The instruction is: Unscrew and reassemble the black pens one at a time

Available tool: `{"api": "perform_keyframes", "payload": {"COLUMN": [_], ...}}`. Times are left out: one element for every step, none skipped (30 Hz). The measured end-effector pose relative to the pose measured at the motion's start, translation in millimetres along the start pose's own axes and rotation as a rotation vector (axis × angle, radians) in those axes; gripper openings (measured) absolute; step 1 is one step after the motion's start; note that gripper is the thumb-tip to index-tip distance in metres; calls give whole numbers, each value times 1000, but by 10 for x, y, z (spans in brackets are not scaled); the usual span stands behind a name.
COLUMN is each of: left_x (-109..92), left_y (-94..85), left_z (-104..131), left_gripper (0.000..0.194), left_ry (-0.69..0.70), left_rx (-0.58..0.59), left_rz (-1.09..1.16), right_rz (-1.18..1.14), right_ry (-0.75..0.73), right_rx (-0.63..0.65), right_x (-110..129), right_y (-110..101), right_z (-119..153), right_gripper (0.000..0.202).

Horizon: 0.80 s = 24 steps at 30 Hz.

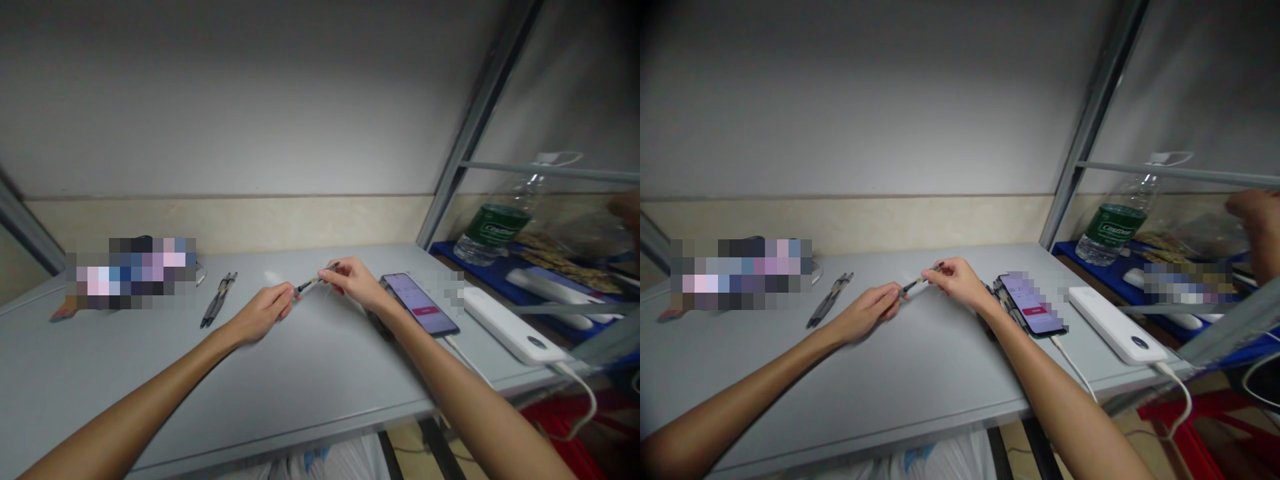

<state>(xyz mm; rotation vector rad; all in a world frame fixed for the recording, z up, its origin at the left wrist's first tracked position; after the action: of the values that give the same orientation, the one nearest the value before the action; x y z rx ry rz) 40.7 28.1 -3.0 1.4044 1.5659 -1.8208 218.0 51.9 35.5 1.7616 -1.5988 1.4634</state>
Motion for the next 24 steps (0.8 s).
{"api": "perform_keyframes", "payload": {"left_x": [21, 43, 66, 85, 100, 109, 109, 101, 88, 68, 45, 18, -8, -34, -57, -76, -90, -101, -109, -113, -116, -118, -118, -116], "left_y": [53, 99, 135, 158, 165, 157, 139, 116, 92, 70, 52, 39, 30, 24, 21, 19, 18, 18, 20, 27, 37, 51, 66, 80], "left_z": [-2, -7, -15, -25, -36, -47, -54, -57, -55, -50, -40, -30, -18, -6, 5, 14, 22, 29, 33, 34, 33, 31, 28, 25], "left_gripper": [36, 37, 36, 34, 32, 31, 30, 29, 28, 28, 27, 27, 26, 26, 26, 25, 25, 24, 24, 25, 25, 25, 25, 26], "left_ry": [-36, -71, -101, -120, -129, -128, -121, -114, -111, -110, -110, -107, -103, -95, -85, -74, -63, -55, -48, -42, -37, -30, -24, -19], "left_rx": [60, 105, 133, 137, 116, 74, 18, -45, -106, -162, -212, -253, -289, -321, -345, -368, -387, -403, -412, -414, -406, -391, -371, -352], "left_rz": [97, 185, 254, 293, 297, 269, 212, 141, 64, -10, -76, -133, -180, -217, -243, -260, -273, -281, -285, -284, -275, -257, -230, -196], "right_rz": [9, 9, 0, -13, -25, -31, -24, -2, 18, 38, 53, 65, 74, 79, 80, 76, 64, 47, 26, 2, -21, -41, -56, -66], "right_ry": [-19, -29, -29, -21, -6, 13, 31, 46, 62, 71, 78, 83, 86, 90, 95, 101, 108, 115, 121, 121, 115, 101, 79, 51], "right_rx": [10, 12, 4, -14, -40, -78, -125, -180, -229, -262, -286, -305, -320, -333, -344, -352, -356, -356, -358, -365, -375, -387, -399, -409], "right_x": [13, 13, 0, -24, -55, -91, -126, -157, -186, -209, -227, -241, -251, -258, -261, -261, -257, -249, -237, -219, -196, -169, -139, -109], "right_y": [5, 13, 24, 39, 58, 75, 92, 104, 119, 138, 155, 169, 179, 183, 184, 183, 182, 183, 184, 183, 182, 179, 175, 171], "right_z": [-2, -5, -9, -12, -15, -16, -14, -8, 1, 10, 19, 29, 38, 47, 54, 60, 64, 67, 68, 68, 67, 65, 61, 56], "right_gripper": [33, 35, 36, 38, 39, 41, 43, 45, 47, 48, 49, 50, 50, 50, 50, 50, 50, 50, 50, 49, 48, 47, 46, 44]}}
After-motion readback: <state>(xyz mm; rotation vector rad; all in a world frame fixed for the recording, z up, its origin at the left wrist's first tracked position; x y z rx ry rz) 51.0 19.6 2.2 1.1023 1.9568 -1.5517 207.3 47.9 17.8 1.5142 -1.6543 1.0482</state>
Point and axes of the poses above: each hand's wrist, its own z-axis away from the middle knuckle, its own y-axis out of the palm, x = y × z, the point moved 5 cm from there along -z, towards the middle knuckle, and after that the axes turned 9 degrees about -y, right-handed, at the moved point
